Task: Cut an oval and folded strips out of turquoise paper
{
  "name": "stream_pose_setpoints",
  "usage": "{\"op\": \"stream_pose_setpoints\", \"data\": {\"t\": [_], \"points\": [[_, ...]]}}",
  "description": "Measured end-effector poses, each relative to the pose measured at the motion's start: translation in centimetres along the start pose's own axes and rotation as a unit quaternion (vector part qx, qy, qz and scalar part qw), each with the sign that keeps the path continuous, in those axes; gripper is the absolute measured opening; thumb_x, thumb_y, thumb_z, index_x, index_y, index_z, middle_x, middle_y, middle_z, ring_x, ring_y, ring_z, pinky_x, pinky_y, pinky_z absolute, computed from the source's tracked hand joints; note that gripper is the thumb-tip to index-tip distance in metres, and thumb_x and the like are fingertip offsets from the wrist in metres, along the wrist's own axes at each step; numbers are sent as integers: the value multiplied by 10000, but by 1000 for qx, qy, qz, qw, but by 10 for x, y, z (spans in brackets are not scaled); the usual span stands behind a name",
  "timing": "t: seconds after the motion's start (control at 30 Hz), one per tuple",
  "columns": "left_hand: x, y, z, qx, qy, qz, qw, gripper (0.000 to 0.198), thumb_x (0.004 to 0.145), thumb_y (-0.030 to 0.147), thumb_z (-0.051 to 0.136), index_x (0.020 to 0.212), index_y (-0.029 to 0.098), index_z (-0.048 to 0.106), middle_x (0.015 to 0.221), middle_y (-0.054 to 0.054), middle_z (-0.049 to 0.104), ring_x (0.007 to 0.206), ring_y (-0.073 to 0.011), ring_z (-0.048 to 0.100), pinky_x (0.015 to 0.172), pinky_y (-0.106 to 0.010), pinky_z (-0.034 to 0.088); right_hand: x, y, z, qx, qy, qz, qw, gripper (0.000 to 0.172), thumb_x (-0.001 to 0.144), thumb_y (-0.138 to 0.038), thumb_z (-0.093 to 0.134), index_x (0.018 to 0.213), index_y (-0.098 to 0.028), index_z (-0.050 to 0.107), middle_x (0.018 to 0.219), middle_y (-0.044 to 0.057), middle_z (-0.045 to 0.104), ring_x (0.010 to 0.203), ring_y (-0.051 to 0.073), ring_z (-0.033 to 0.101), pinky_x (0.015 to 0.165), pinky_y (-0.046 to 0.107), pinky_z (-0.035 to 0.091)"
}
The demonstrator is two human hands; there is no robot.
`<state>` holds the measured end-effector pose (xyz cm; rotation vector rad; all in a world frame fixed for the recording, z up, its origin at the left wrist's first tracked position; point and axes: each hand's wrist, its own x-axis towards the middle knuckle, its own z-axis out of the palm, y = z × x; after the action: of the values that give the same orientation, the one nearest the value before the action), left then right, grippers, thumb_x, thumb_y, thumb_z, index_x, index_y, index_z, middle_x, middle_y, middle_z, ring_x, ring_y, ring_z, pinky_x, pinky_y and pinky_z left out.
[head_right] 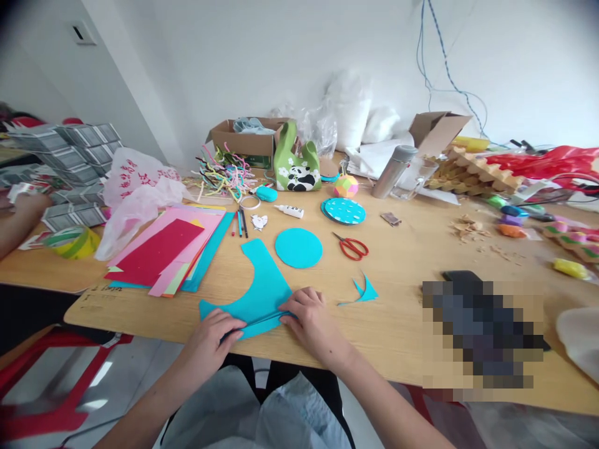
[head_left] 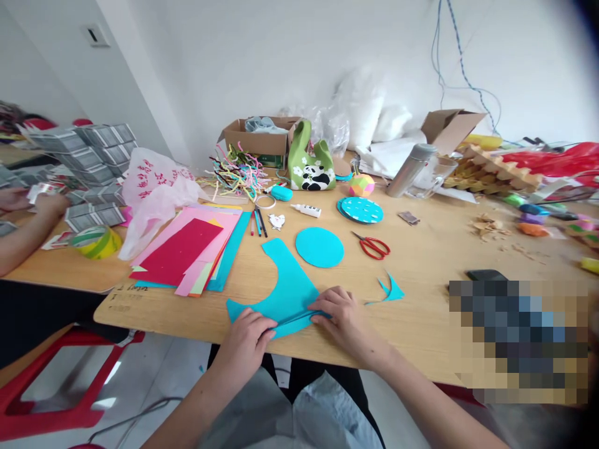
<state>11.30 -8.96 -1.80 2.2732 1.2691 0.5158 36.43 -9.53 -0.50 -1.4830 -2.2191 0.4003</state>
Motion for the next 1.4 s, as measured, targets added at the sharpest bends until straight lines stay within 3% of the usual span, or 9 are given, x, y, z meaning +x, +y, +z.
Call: {"op": "stream_pose_setpoints", "data": {"t": [0.1,0.27,0.47,0.57,0.7,0.8,0.97,1.13,1.4], "points": [[0,-5,-1,8,9,-3,1000,225,920,160,498,961,195,717,855,-55,673,852,-226,589,790,-388,493,12,2,3,10,-47,25,999,136,914,-262,570,871,-241,697,882,50,665,909,229,558,812,397,414],[2,-10,-2,8,21,-26,999,253,905,130,496,1043,199,697,940,-65,642,883,-215,610,781,-365,520,30,10,1,45,-106,68,991,67,868,-246,606,877,-207,659,887,30,671,882,200,573,807,344,402],[5,-9,-3,85,62,75,992,265,862,40,503,954,193,698,993,-71,624,936,-232,554,813,-406,518,49,11,-3,43,-179,119,976,77,824,-247,610,766,-201,634,794,17,670,729,163,581,643,264,366],[4,-9,0,96,46,123,987,265,858,16,497,927,178,696,916,-58,643,894,-219,550,783,-385,529,53,11,-3,37,-180,137,973,61,774,-243,656,794,-197,622,780,23,658,707,166,573,608,258,346],[2,-7,1,118,17,131,984,299,825,-33,473,955,146,674,925,-68,643,872,-217,547,764,-377,541,55,14,-1,39,-176,155,971,148,722,-239,704,819,-188,605,800,34,649,711,170,563,598,257,341],[0,-3,0,146,13,135,980,309,818,-27,453,983,136,658,916,-80,630,869,-228,545,759,-391,537,55,17,-1,51,-176,157,970,106,727,-186,675,804,-185,602,788,28,648,710,163,562,606,255,345],[-1,3,1,184,30,148,971,166,907,146,479,938,158,641,833,-68,609,832,-229,551,735,-391,516,56,18,-6,91,-190,152,966,101,718,-96,607,766,-184,599,718,2,630,662,134,550,588,241,354],[1,3,5,224,46,146,962,143,905,289,550,912,168,624,814,-58,604,815,-234,552,716,-388,501,58,19,-21,137,-194,157,959,85,729,-170,630,806,-183,597,709,-13,610,647,117,542,579,224,395],[6,-1,10,267,92,193,940,150,905,149,483,895,157,633,746,-58,611,765,-220,587,669,-354,501,63,24,-30,224,-150,166,948,90,700,-222,623,777,-180,608,632,-30,566,590,108,512,537,226,393]]}}
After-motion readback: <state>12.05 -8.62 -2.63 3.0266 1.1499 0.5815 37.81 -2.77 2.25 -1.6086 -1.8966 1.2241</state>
